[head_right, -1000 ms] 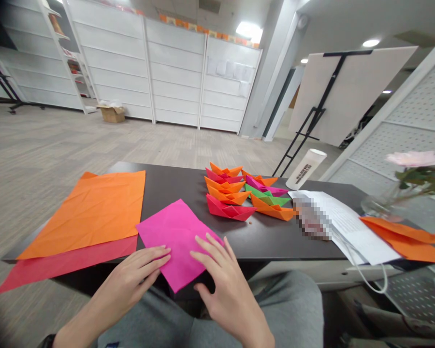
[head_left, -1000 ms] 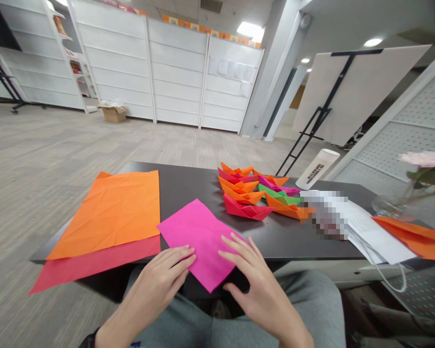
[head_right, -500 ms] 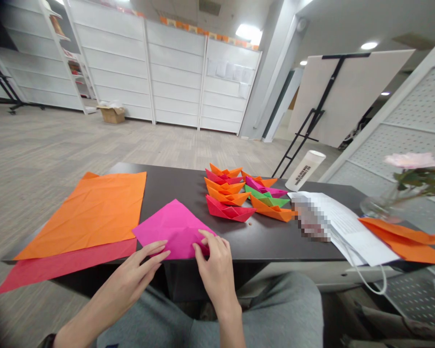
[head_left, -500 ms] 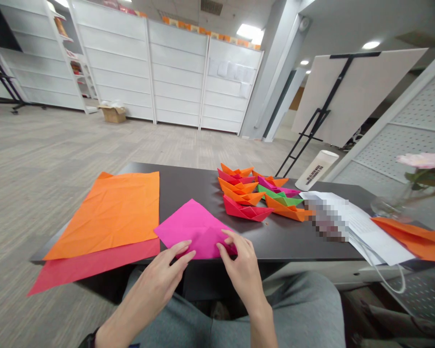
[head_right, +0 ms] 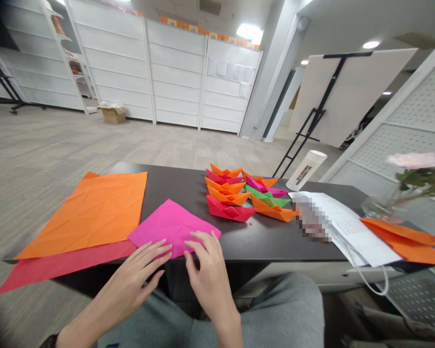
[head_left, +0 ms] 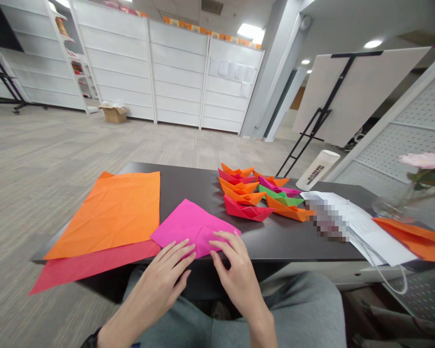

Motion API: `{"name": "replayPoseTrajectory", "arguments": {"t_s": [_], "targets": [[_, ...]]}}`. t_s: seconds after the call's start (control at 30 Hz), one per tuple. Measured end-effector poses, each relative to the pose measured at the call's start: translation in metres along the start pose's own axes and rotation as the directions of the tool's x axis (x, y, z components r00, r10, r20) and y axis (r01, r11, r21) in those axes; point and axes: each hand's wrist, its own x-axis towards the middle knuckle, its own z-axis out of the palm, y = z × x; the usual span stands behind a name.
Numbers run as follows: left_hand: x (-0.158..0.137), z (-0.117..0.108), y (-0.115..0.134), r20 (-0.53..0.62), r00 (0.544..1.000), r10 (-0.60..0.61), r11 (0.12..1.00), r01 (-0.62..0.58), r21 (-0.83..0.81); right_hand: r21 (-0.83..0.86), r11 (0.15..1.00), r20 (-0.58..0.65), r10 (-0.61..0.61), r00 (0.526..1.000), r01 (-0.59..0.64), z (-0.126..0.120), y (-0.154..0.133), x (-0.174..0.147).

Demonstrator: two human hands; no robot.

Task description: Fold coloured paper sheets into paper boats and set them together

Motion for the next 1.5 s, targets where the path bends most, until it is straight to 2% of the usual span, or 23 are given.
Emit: {"name": "replayPoseTrajectory", "arguments": {"t_s": [0.2,0.37,0.63,0.7,0.8,0.9,1.0,1.1,1.17,1.23,1.37,1.5], "targets": [[-0.001,0.001,0.005,0.029,1.0,0.012,1.0,-0.012,0.005,-0.039,0.997,0.269,-0.048,0.962,0.06,0.005,-0.015,-0.005],[-0.001,-0.007,0.007,0.07,0.997,0.026,0.998,-0.022,-0.052,-0.03,0.999,0.366,-0.012,0.931,0.024,0.002,-0.012,-0.002],[-0.014,-0.028,-0.024,0.13,0.991,0.024,0.999,-0.019,-0.034,0.038,0.997,0.333,0.043,0.942,-0.06,-0.021,0.011,-0.002],[-0.016,-0.031,-0.031,0.153,0.987,0.054,0.998,-0.048,-0.042,0.051,0.996,0.325,0.049,0.944,-0.07,-0.021,0.012,-0.003],[-0.014,-0.036,-0.036,0.123,0.986,0.116,0.992,-0.109,-0.064,0.051,0.996,0.319,0.053,0.946,-0.073,-0.019,0.01,-0.003],[-0.011,-0.039,-0.035,0.053,0.992,0.11,0.992,-0.106,-0.071,0.059,0.996,0.335,0.049,0.941,-0.073,-0.019,0.007,-0.003],[-0.008,-0.042,-0.03,-0.044,0.999,0.011,0.998,-0.013,-0.058,0.079,0.995,0.35,0.033,0.936,-0.065,-0.019,0.003,-0.004],[-0.005,-0.041,-0.02,-0.203,0.972,-0.117,0.993,0.108,-0.057,0.091,0.995,0.361,0.014,0.932,-0.05,-0.019,-0.001,-0.005],[-0.003,-0.038,-0.013,-0.267,0.948,-0.176,0.983,0.155,-0.099,0.094,0.995,0.365,0.003,0.931,-0.04,-0.017,-0.003,-0.005],[-0.002,-0.032,-0.005,-0.279,0.939,-0.2,0.976,0.165,-0.143,0.097,0.995,0.362,-0.007,0.932,-0.03,-0.016,-0.006,-0.005],[-0.001,-0.019,0.003,-0.27,0.949,-0.16,0.983,0.128,-0.133,0.089,0.996,0.355,-0.012,0.935,-0.021,-0.014,-0.01,-0.005],[0.0,-0.01,0.002,-0.19,0.976,-0.106,0.991,0.088,-0.099,0.08,0.996,0.352,0.001,0.936,-0.031,-0.015,-0.012,-0.004]]}}
